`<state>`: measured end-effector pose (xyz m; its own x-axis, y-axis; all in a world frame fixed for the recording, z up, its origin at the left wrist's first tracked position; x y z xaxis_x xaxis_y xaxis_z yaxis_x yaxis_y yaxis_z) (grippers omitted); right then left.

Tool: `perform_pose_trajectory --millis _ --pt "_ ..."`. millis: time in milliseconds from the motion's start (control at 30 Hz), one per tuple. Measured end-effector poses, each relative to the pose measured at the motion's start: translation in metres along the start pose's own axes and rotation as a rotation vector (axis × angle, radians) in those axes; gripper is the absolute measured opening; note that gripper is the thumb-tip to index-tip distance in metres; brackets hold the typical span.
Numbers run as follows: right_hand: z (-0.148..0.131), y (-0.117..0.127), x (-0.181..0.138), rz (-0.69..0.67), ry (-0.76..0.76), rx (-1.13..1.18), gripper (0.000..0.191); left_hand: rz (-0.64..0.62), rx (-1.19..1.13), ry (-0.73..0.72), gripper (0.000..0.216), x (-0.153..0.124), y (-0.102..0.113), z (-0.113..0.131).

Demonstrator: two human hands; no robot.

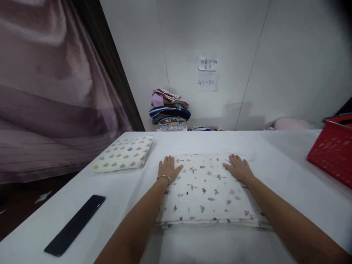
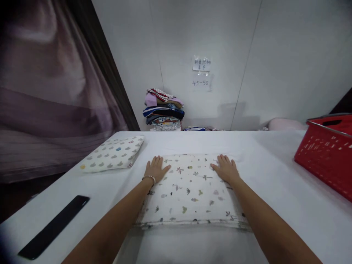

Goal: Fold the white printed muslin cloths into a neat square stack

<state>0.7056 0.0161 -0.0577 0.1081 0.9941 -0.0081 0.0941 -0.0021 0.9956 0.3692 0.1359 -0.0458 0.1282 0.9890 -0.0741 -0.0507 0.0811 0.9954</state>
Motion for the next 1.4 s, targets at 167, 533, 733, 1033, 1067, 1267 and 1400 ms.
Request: perform_pose_trajectory --millis 167,533,733,1033,1067,1267,1400 --pt "-0.006 0.008 0.005 0.037 0.003 -0.021 0.07 0.005 0.015 0.003 0.086 -0.001 0.001 0.002" --pt "-0.044 0.017 0.015 0.029 0.076 -0.003 0.077 -0.019 0.036 0.062 0.085 0.002 0.017 0.018" --pt "-0.146 0.015 0.038 0.008 0.431 0.089 0.079 -0.018 0.02 -0.22 0.072 -0.008 0.007 0.088" --pt "-0.143 0.001 0.046 -0.11 0.432 0.2 0.081 -0.114 -0.003 -0.216 0.07 -0.001 -0.009 0.085" --pt "-0.135 0.005 0.045 -0.107 0.422 0.19 0.082 -0.125 -0.004 -0.208 0.071 0.0 -0.006 0.081" --pt "-0.031 0.012 0.008 -0.023 0.136 0.022 0.081 0.029 0.039 -0.102 0.079 0.003 0.01 0.023" --pt "0.0 0.003 -0.006 -0.037 0.064 0.03 0.073 -0.012 0.06 -0.07 0.081 0.005 -0.002 0.005"
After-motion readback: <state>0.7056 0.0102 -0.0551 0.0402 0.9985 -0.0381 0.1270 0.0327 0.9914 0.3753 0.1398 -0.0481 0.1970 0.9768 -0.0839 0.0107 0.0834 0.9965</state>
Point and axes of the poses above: each hand's wrist, its own x-axis towards the middle knuckle, its own y-axis out of the back of the hand, z = x × y, the point moved 9 cm from there along x, towards the middle knuckle, and after that the axes turned 14 degrees about y, right-handed, at the moved point
